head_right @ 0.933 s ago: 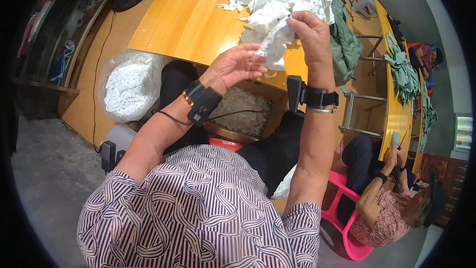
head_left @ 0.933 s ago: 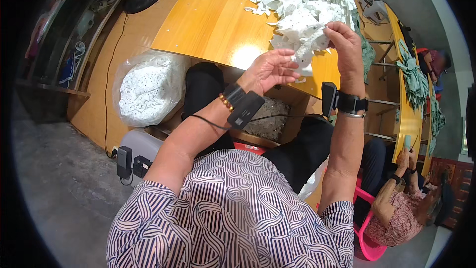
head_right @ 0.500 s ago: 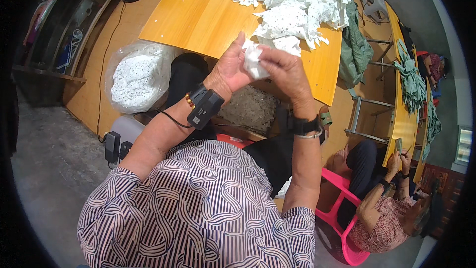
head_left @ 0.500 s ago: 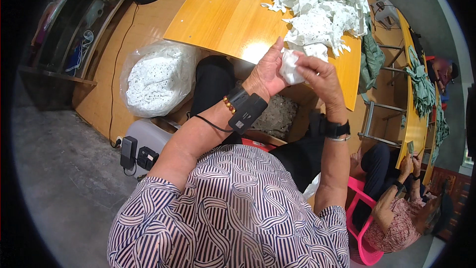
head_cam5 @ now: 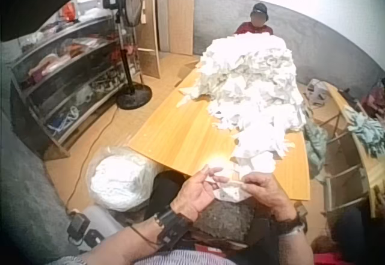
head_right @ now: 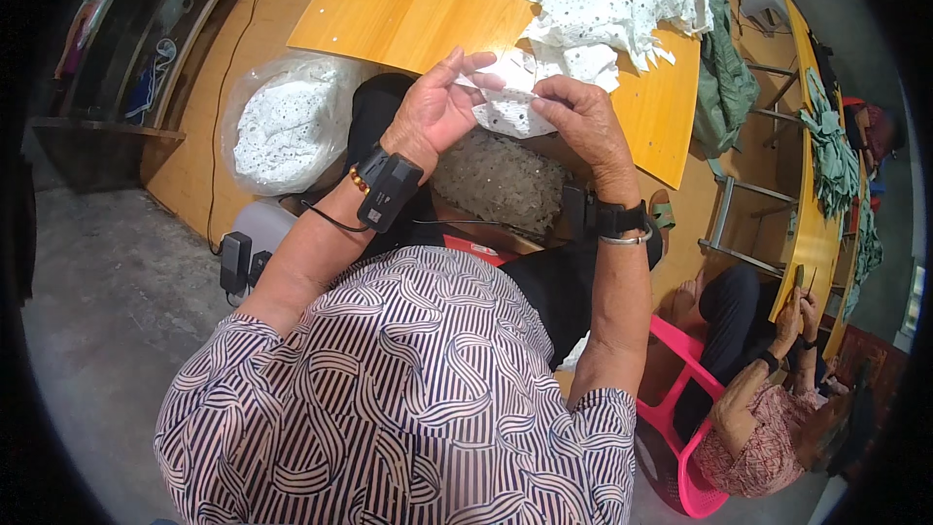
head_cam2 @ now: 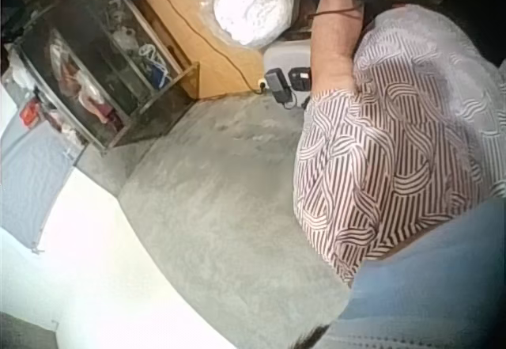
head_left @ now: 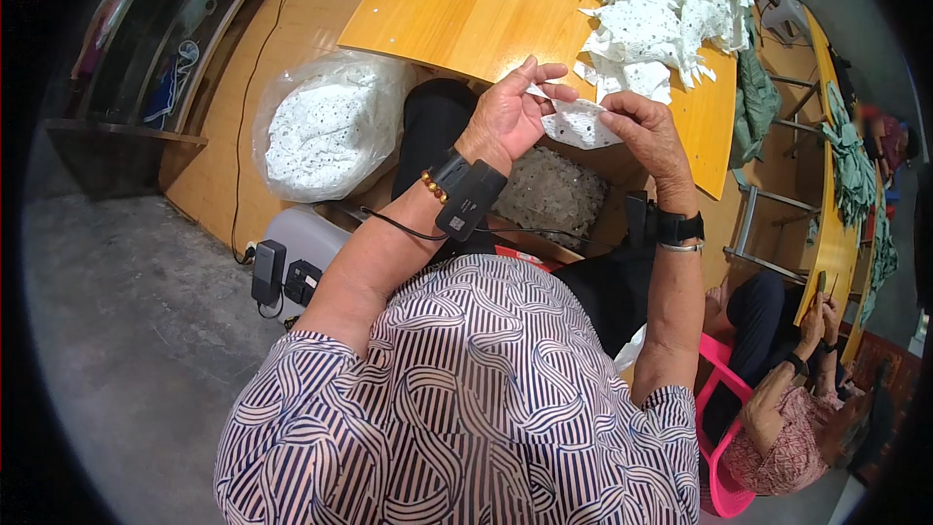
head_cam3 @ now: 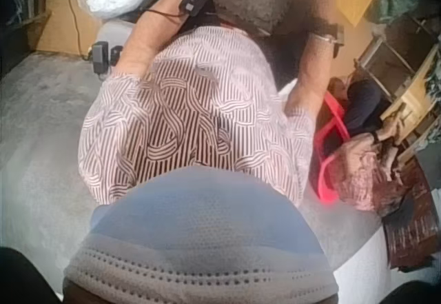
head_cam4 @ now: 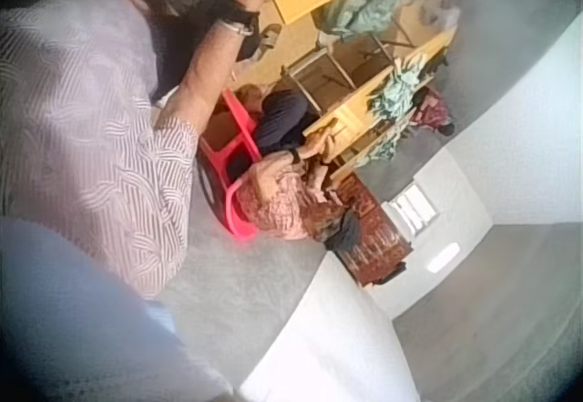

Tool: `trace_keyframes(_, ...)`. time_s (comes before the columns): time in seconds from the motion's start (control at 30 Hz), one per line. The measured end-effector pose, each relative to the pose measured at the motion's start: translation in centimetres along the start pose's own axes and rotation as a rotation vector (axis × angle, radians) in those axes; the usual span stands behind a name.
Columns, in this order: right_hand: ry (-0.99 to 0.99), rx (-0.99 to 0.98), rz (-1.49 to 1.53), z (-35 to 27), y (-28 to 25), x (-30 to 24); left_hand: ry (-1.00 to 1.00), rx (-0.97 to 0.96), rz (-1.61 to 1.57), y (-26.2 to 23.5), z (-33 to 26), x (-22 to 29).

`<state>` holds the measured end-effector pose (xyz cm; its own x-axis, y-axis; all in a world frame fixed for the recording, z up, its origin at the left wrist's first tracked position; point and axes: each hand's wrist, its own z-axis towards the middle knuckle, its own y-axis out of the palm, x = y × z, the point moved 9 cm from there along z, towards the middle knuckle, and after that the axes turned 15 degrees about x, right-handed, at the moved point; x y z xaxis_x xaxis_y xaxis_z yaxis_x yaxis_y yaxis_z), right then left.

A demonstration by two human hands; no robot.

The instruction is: The recorder is inspecting and sorting white cloth or tissue-like scraps, placing some into a box.

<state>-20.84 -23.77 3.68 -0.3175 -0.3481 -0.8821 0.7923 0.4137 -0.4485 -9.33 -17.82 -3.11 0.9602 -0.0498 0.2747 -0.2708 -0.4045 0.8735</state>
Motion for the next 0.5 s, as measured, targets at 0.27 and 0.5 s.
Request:
trace_keyframes(0.27, 0.235, 0.067, 0.327, -0.5, -1.5, 1.4, 0.053, -0.093, 0.271, -1.8, -2.2, 2.0)
trace_keyframes(0.5, 0.174, 0.031, 0.271, -0.3, -1.9, 0.1, 0.623, -0.217, 1.890, -0.7, -4.8, -1.5)
